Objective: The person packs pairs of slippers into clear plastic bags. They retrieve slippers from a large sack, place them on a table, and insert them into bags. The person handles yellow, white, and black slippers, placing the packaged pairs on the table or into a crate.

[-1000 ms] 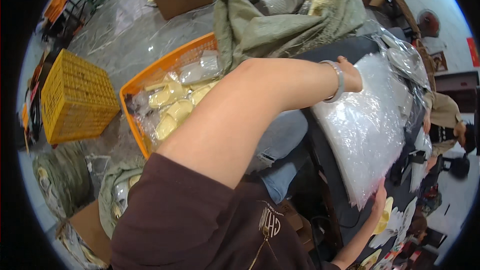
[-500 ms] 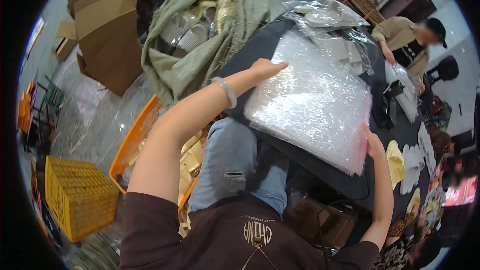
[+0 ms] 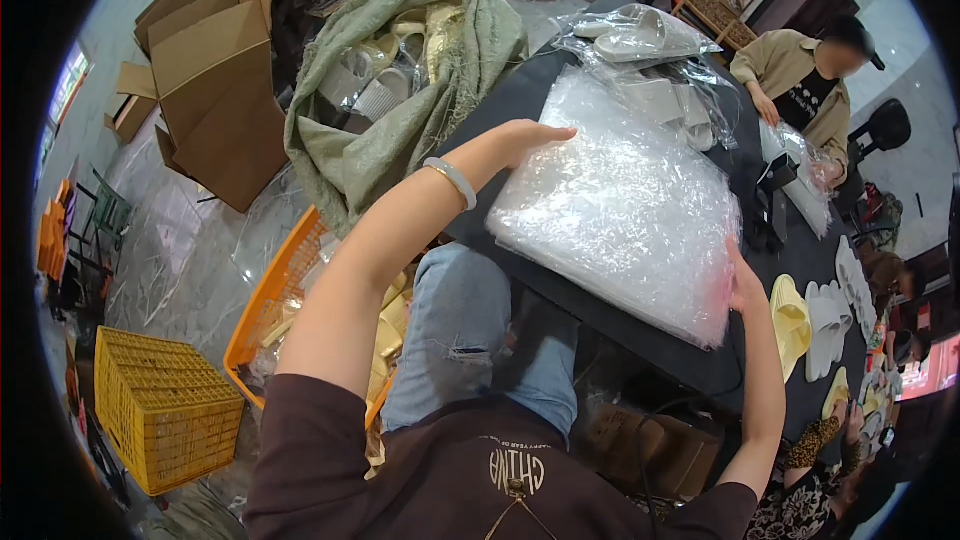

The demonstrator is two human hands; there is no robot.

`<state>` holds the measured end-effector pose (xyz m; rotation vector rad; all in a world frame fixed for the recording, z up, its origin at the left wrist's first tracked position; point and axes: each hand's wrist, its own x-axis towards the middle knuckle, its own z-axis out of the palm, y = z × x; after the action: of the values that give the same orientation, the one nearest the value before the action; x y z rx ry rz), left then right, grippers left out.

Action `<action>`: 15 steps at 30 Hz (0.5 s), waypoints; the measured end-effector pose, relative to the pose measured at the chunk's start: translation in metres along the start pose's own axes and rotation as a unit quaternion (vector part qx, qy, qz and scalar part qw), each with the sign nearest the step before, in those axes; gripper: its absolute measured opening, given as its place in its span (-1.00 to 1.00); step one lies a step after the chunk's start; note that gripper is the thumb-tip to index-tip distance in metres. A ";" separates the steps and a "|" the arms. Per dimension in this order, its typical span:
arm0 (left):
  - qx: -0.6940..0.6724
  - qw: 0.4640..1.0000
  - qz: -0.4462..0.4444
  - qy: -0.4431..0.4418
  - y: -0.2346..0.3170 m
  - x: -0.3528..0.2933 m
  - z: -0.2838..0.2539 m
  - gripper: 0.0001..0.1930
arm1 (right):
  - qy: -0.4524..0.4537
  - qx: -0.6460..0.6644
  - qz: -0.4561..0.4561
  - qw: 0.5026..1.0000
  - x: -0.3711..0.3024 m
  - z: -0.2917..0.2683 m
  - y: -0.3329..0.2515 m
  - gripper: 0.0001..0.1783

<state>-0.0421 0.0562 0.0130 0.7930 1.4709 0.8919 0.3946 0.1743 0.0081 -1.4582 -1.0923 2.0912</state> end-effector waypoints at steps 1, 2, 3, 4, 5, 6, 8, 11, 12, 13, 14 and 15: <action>-0.050 0.997 0.009 -0.053 0.006 -0.009 0.001 -0.07 | 0.001 -0.007 0.008 1.000 0.003 -0.011 0.002 -0.42; -0.047 0.998 0.017 -0.049 0.000 0.001 -0.005 -0.09 | -0.005 -0.019 0.014 1.000 0.007 -0.015 0.002 -0.46; -0.042 0.998 0.027 -0.046 -0.010 0.026 -0.012 -0.10 | 0.005 -0.030 0.013 0.999 0.015 -0.021 0.007 -0.48; -0.036 0.997 0.036 -0.049 -0.012 0.044 -0.014 -0.11 | 0.021 -0.038 0.011 0.999 0.024 -0.035 0.015 -0.51; -0.050 0.995 0.052 -0.071 -0.012 0.041 -0.012 -0.15 | 0.034 -0.049 0.012 0.998 0.026 -0.033 0.017 -0.54; -0.054 0.994 0.060 -0.068 -0.012 0.045 -0.013 -0.18 | 0.029 -0.035 0.022 0.999 0.028 -0.033 0.015 -0.56; -0.061 0.993 0.073 -0.066 -0.012 0.046 -0.011 -0.22 | 0.025 -0.004 0.044 0.999 0.029 -0.029 0.015 -0.60; -0.151 0.985 -0.004 -0.082 -0.008 0.026 -0.007 -0.40 | 0.053 -0.048 -0.009 0.997 0.025 -0.017 0.018 -0.65; -0.118 0.991 0.028 -0.054 -0.004 0.021 -0.007 -0.47 | 0.045 -0.042 -0.007 0.998 0.023 -0.012 0.017 -0.65; -0.086 0.994 0.061 -0.027 0.001 0.017 -0.009 -0.54 | 0.037 -0.037 -0.004 0.999 0.019 -0.007 0.013 -0.65; -0.054 0.994 0.091 0.001 0.005 0.011 -0.011 -0.61 | 0.029 -0.031 0.001 0.999 0.012 0.001 0.011 -0.65; -0.093 0.991 0.100 0.006 0.007 -0.002 -0.017 -0.66 | 0.012 -0.018 0.002 1.000 0.006 0.015 0.008 -0.63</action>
<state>-0.0591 0.0564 0.0211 0.8049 1.3109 1.1682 0.3793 0.1674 0.0012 -1.5010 -1.1242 2.0610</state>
